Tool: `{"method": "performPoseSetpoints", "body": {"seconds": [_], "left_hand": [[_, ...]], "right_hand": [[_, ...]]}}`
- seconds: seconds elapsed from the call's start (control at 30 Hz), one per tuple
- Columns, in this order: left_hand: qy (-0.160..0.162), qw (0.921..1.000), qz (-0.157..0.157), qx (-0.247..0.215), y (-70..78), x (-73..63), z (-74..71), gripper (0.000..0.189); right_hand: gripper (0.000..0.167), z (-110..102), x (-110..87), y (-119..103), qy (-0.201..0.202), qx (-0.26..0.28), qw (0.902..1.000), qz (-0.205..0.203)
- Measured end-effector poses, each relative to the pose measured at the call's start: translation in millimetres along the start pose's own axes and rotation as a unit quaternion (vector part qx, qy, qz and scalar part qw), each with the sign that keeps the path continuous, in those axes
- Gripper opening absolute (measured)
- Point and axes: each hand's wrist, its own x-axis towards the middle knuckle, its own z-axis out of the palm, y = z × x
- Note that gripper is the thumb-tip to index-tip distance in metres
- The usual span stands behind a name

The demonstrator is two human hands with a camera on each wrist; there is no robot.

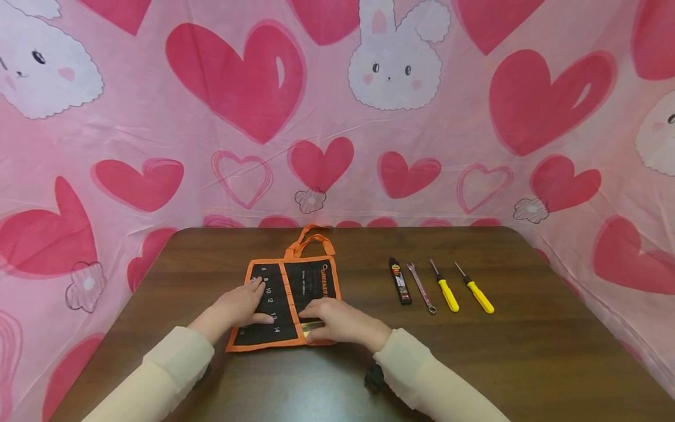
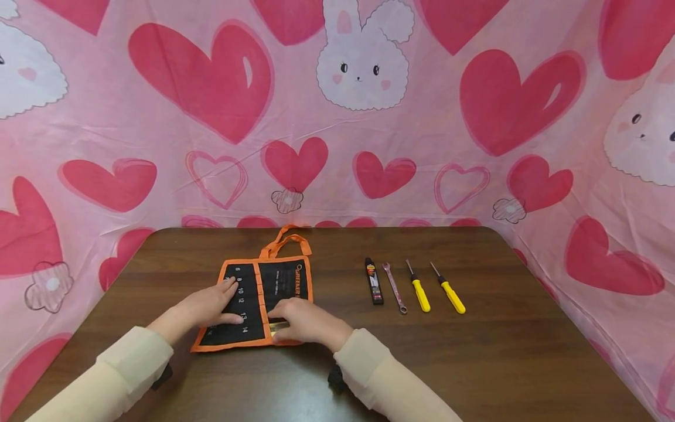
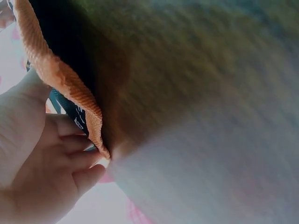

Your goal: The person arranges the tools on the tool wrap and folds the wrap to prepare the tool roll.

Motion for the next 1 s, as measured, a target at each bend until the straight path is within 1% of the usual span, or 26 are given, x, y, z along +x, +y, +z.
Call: {"method": "performPoseSetpoints", "body": {"seconds": [0.13, 0.27, 0.4, 0.47, 0.63, 0.77, 0.93, 1.0], "left_hand": [[-0.003, 1.0000, 0.003, -0.002, 1.4, -1.1, -0.7, 0.091], [-0.008, 1.0000, 0.005, -0.002, 2.0, -3.2, -1.1, 0.091], [-0.008, 0.9999, 0.010, -0.009, 1.9, -4.7, -1.0, 0.091], [-0.007, 0.9998, 0.011, -0.011, 1.6, -4.7, -0.3, 0.091], [-0.007, 0.9998, 0.011, -0.014, 0.4, -4.4, 0.8, 0.091], [-0.006, 0.9998, 0.012, -0.014, -0.7, -4.8, 2.0, 0.091], [-0.003, 0.9998, 0.013, -0.013, -1.4, -5.4, 2.8, 0.092], [-0.002, 0.9998, 0.014, -0.012, -1.6, -5.4, 2.9, 0.092]], "right_hand": [[0.042, -8.0, -4.4, 2.7, 0.012, -0.001, 0.9997, 0.023], [0.041, -18.5, -11.1, 8.5, 0.026, 0.009, 0.9980, 0.057], [0.041, -29.2, -19.8, 20.2, 0.053, 0.015, 0.9956, 0.076], [0.041, -34.1, -25.0, 27.4, 0.071, 0.028, 0.9934, 0.086], [0.045, -44.4, -36.8, 45.7, 0.122, 0.070, 0.9828, 0.120], [0.052, -51.4, -44.7, 57.3, 0.148, 0.083, 0.9736, 0.153], [0.058, -58.8, -55.2, 69.6, 0.174, 0.080, 0.9630, 0.190], [0.059, -61.0, -59.3, 74.7, 0.185, 0.077, 0.9605, 0.193]]}}
